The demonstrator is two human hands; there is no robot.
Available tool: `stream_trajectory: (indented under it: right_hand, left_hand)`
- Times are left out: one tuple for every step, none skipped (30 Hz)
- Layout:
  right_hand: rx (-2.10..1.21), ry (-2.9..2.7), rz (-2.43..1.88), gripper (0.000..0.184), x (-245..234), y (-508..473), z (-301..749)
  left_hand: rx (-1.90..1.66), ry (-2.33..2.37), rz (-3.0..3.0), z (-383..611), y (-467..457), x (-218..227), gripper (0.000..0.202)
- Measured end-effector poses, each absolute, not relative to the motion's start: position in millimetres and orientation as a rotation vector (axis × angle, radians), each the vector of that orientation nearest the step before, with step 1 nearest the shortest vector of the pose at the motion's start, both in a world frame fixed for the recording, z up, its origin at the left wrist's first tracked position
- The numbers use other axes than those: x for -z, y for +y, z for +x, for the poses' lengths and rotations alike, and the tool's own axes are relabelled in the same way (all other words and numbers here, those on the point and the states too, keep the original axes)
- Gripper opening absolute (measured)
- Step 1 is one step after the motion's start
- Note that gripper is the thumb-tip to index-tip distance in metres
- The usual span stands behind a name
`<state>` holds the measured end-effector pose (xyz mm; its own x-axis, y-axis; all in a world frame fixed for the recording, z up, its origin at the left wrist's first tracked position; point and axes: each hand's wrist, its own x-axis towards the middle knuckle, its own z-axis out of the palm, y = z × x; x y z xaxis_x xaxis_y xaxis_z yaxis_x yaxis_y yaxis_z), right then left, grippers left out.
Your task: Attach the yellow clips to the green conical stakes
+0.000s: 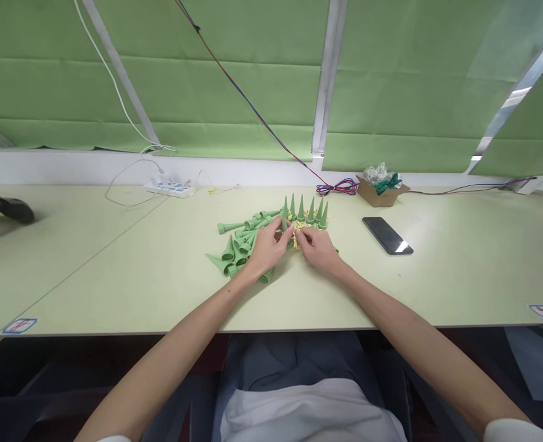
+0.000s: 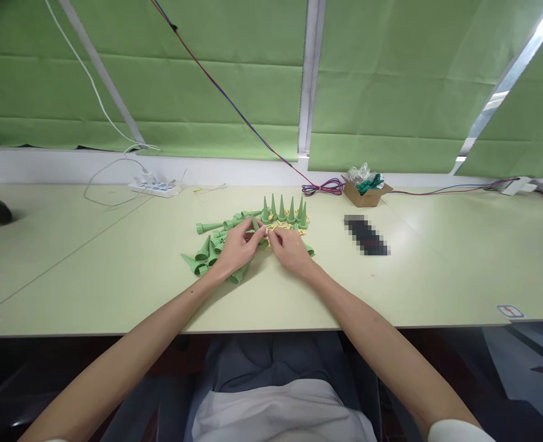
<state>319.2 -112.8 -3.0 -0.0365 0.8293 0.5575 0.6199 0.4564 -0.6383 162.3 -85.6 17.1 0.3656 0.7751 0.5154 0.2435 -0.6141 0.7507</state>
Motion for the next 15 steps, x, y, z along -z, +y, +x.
stream_trajectory:
  right_hand:
    - [-0.269, -1.746, -1.25, 0.043, 2.9, -112.5, 319.2]
    - [-0.269, -1.75, -1.252, 0.043, 2.5, -112.6, 319.1]
    - [-0.271, -1.752, -1.254, 0.044, 2.1, -112.8, 319.0]
    - [-0.276, -1.751, -1.256, 0.044, 1.7, -113.2, 319.0]
    - [-0.282, -1.748, -1.256, 0.044, 1.4, -113.5, 319.0]
    - [-0.291, -1.742, -1.254, 0.044, 1.3, -113.7, 319.0]
    - [-0.3, -1.736, -1.252, 0.044, 1.3, -113.9, 319.0]
    - [-0.31, -1.732, -1.25, 0.044, 1.5, -113.9, 319.1]
    - [-0.318, -1.73, -1.248, 0.045, 1.7, -113.8, 319.2]
    - [-0.327, -1.733, -1.246, 0.044, 1.9, -113.7, 319.3]
    - [-0.336, -1.739, -1.243, 0.044, 2.0, -113.6, 319.3]
    - [-0.344, -1.746, -1.241, 0.043, 2.0, -113.6, 319.3]
    - [-0.352, -1.754, -1.241, 0.042, 1.8, -113.6, 319.2]
    - [-0.357, -1.76, -1.241, 0.041, 1.6, -113.7, 319.2]
    - [-0.361, -1.764, -1.242, 0.04, 1.4, -113.9, 319.2]
  left_hand:
    - [-1.213, 0.875, 2.07, 162.3, -86.0, -17.3, 0.023]
    - [-1.208, 0.876, 2.076, 162.3, -86.3, -17.4, 0.023]
    - [-1.205, 0.882, 2.082, 162.2, -86.5, -17.5, 0.024]
    - [-1.206, 0.89, 2.086, 162.1, -86.7, -17.6, 0.024]
    - [-1.208, 0.896, 2.088, 162.0, -86.7, -17.7, 0.024]
    - [-1.211, 0.897, 2.087, 162.0, -86.8, -17.8, 0.023]
    - [-1.211, 0.893, 2.082, 162.0, -86.8, -18.2, 0.022]
    - [-1.209, 0.886, 2.074, 162.0, -86.8, -18.6, 0.021]
    - [-1.206, 0.883, 2.064, 162.1, -86.7, -19.1, 0.02]
    - [-1.203, 0.884, 2.056, 162.2, -86.7, -19.7, 0.019]
    - [-1.204, 0.891, 2.048, 162.2, -86.6, -20.3, 0.019]
    - [-1.208, 0.9, 2.043, 162.3, -86.6, -20.9, 0.019]
    - [-1.213, 0.906, 2.04, 162.3, -86.6, -21.5, 0.018]
    - [-1.217, 0.91, 2.038, 162.3, -86.7, -22.0, 0.018]
    - [-1.22, 0.911, 2.038, 162.3, -86.9, -22.4, 0.018]
